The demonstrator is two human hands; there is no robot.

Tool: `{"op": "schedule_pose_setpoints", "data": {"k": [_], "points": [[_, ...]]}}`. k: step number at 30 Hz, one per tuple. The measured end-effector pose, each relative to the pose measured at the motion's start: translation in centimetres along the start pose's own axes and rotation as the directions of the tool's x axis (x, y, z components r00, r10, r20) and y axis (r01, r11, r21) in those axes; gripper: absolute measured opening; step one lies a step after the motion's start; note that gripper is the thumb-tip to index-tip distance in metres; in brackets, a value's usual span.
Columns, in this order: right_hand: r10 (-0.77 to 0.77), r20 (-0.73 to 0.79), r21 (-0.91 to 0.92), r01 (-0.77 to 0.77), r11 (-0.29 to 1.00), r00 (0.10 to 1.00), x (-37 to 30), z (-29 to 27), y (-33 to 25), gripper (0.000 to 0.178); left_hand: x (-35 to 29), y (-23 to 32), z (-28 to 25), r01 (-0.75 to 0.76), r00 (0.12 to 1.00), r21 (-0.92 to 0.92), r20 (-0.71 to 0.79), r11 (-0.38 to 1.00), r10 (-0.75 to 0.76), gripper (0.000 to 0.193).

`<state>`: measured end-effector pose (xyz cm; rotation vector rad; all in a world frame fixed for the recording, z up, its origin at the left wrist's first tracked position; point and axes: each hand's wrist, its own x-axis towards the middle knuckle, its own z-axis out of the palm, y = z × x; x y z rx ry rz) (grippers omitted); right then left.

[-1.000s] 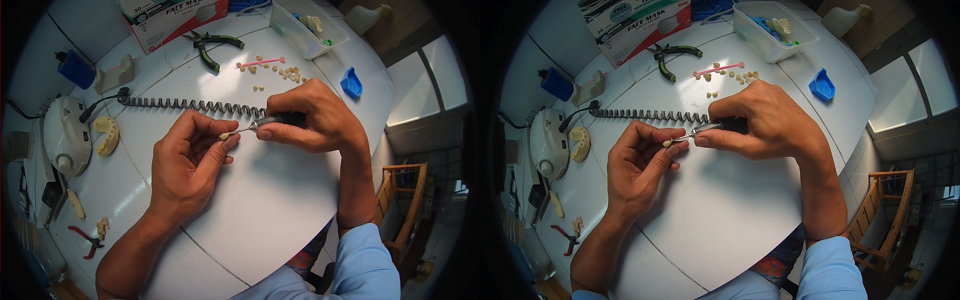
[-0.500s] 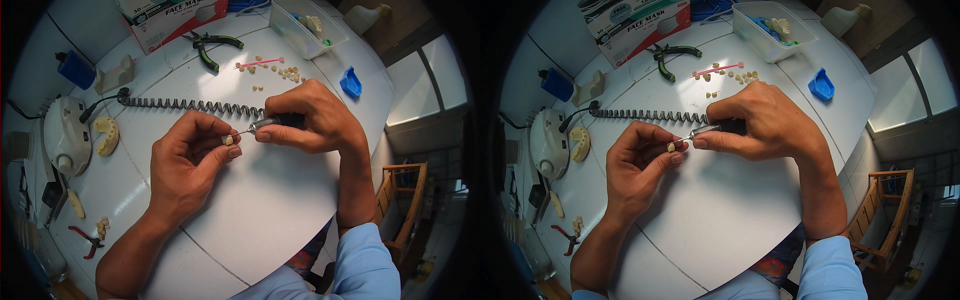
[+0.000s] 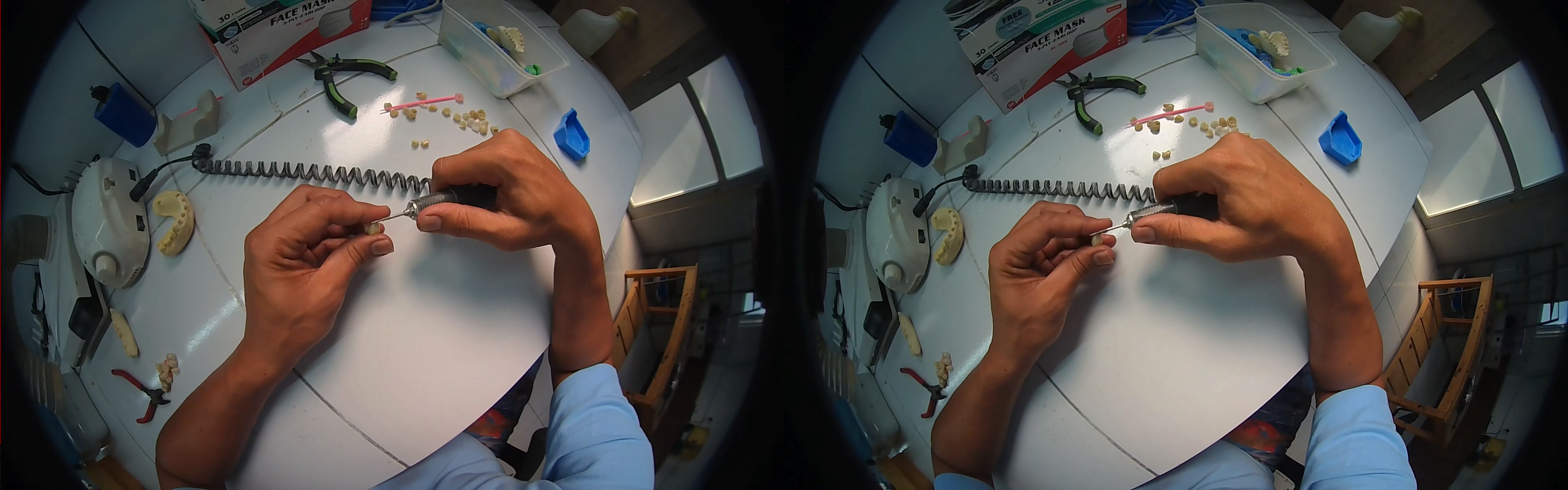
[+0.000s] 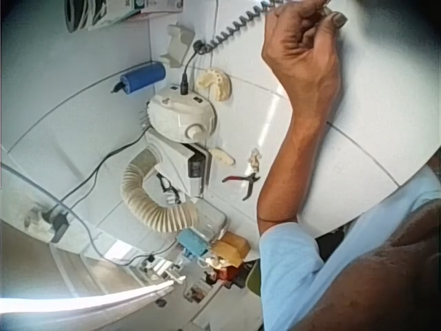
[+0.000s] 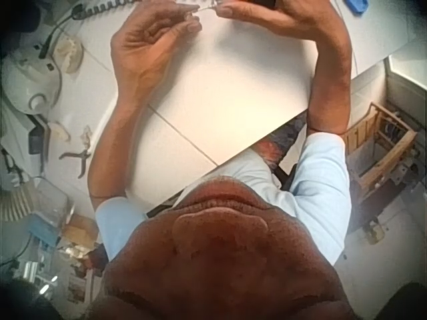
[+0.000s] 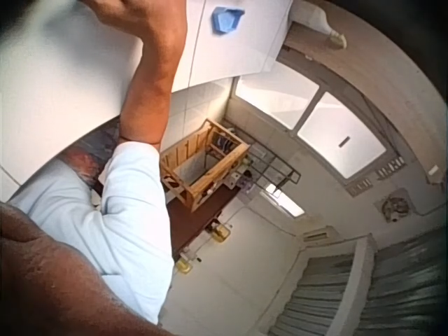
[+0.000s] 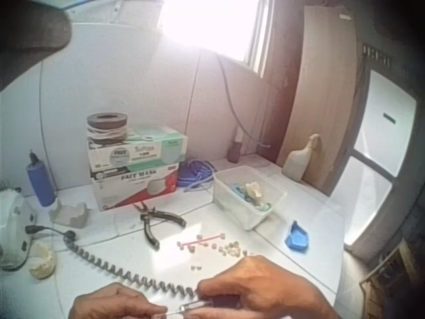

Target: Using a dental rotary tool to refine or drill a dental crown on a laboratory workbench.

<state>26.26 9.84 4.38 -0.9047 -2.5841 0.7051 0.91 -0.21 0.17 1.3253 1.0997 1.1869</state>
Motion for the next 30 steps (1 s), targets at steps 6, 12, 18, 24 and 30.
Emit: {"op": "schedule_pose_setpoints", "data": {"k": [6, 12, 18, 24, 30], "points": [[-0.005, 0.005, 0.010, 0.005, 1.000, 1.000, 0.2, -0.1, -0.2, 0.061, -0.2, 0.1, -0.4, -0.026, 0.999, 0.009, 0.027, 1.000, 0.026, 0.027], [-0.002, -0.002, 0.023, 0.003, 1.000, 1.000, 0.0, 0.0, -0.1, 0.060, -0.1, 0.1, -0.1, 0.047, 0.998, -0.044, 0.031, 0.998, -0.046, 0.024], [0.012, 0.015, -0.041, -0.011, 0.999, 1.000, 0.0, -0.4, -0.6, 0.059, 0.1, 0.8, 0.1, 0.077, 0.997, 0.001, 0.010, 0.997, -0.077, 0.022], [0.011, 0.009, -0.037, -0.010, 0.999, 1.000, 0.1, -0.2, -0.7, 0.057, 0.0, 0.6, 0.0, 0.084, 0.996, -0.017, -0.002, 0.996, -0.084, 0.025], [0.005, 0.012, -0.049, -0.005, 0.999, 1.000, 0.1, -0.2, -0.7, 0.057, 0.1, 0.9, 0.2, 0.097, 0.995, -0.016, -0.016, 0.995, -0.097, 0.024]]}}
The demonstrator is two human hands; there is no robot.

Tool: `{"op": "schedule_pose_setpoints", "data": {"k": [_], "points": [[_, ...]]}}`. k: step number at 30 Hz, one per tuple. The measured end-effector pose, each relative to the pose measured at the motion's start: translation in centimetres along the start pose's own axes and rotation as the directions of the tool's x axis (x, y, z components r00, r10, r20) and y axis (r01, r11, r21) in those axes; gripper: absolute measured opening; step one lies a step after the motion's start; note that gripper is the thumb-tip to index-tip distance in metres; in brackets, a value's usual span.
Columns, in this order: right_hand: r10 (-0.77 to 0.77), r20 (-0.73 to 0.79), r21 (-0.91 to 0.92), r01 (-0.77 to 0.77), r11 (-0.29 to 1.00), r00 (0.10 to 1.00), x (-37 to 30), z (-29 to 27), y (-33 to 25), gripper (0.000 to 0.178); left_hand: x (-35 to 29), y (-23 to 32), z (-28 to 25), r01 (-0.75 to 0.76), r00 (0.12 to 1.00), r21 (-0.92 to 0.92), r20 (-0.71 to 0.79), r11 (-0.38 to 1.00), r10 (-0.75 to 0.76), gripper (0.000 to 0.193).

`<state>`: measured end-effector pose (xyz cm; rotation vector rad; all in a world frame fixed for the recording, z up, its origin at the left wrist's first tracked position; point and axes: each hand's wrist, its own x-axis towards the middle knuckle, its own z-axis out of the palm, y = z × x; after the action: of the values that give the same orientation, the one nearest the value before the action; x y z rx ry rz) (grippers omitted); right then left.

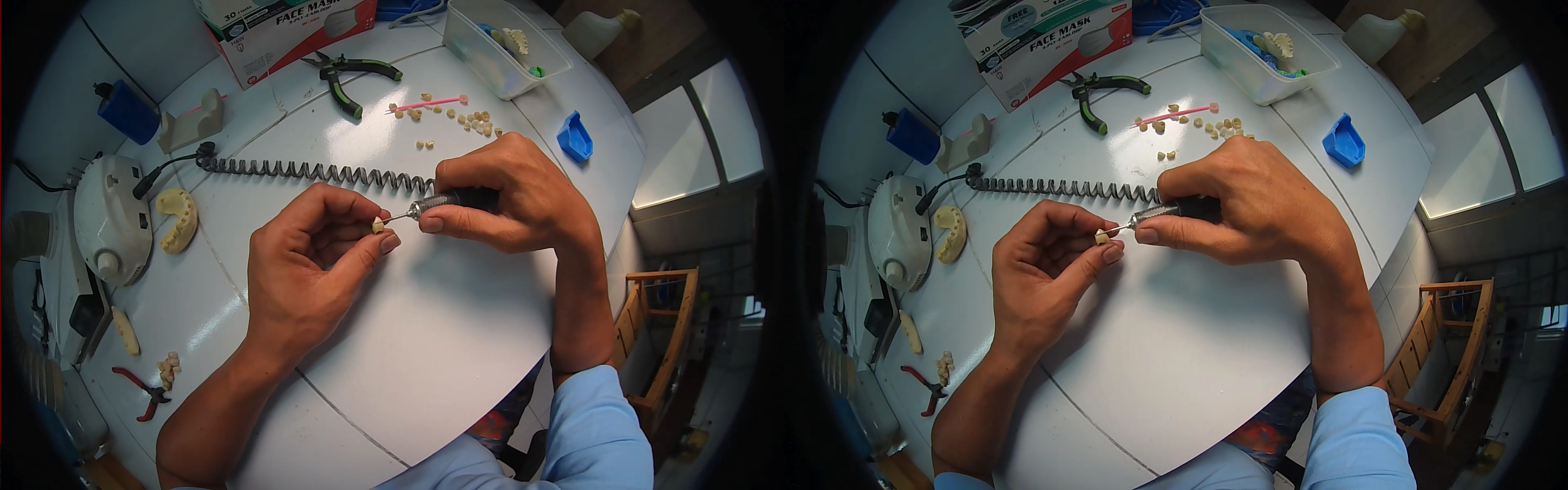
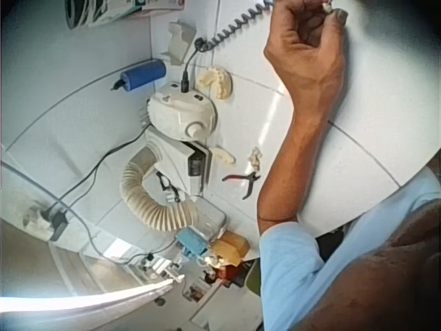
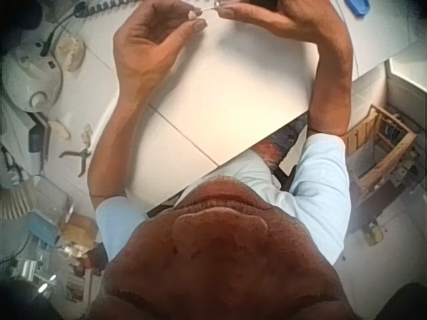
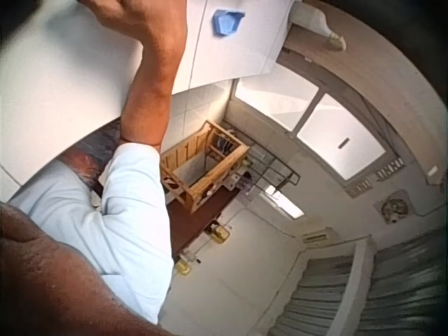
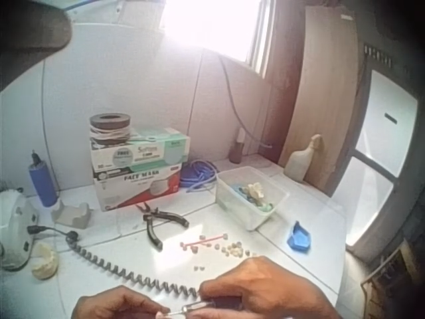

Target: Using a dental rotary tool to refine or drill a dental crown on a laboratory workbench.

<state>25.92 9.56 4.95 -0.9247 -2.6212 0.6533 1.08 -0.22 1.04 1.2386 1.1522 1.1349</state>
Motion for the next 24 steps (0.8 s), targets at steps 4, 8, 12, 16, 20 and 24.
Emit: {"op": "schedule_pose_setpoints", "data": {"k": [4, 8, 12, 16, 20, 24], "points": [[0.000, -0.004, 0.001, 0.000, 1.000, 1.000, -0.06, 0.06, 0.16, 0.057, -0.02, -0.05, -0.10, 0.021, 1.000, -0.006, 0.005, 1.000, -0.021, 0.022], [0.007, -0.010, 0.006, -0.007, 1.000, 1.000, -0.07, 0.16, 0.21, 0.057, -0.02, 0.11, -0.17, 0.031, 1.000, -0.002, 0.004, 1.000, -0.031, 0.021], [0.022, -0.002, 0.009, -0.022, 1.000, 1.000, 0.04, 0.29, 0.15, 0.057, -0.06, 0.25, -0.29, 0.061, 0.998, 0.002, 0.000, 0.998, -0.061, 0.022], [0.016, -0.009, -0.004, -0.016, 1.000, 1.000, -0.12, 0.09, 0.13, 0.057, -0.06, 0.46, -0.07, 0.059, 0.998, 0.010, -0.002, 0.998, -0.059, 0.021], [0.006, -0.001, -0.011, -0.006, 1.000, 1.000, -0.08, -0.05, 0.05, 0.057, -0.09, 0.42, -0.12, 0.048, 0.999, 0.016, -0.011, 0.999, -0.048, 0.020], [0.035, 0.008, -0.005, -0.035, 0.999, 0.999, -0.07, 0.04, 0.02, 0.059, -0.08, 0.16, -0.11, 0.015, 1.000, 0.038, -0.020, 0.999, -0.014, 0.020]]}}
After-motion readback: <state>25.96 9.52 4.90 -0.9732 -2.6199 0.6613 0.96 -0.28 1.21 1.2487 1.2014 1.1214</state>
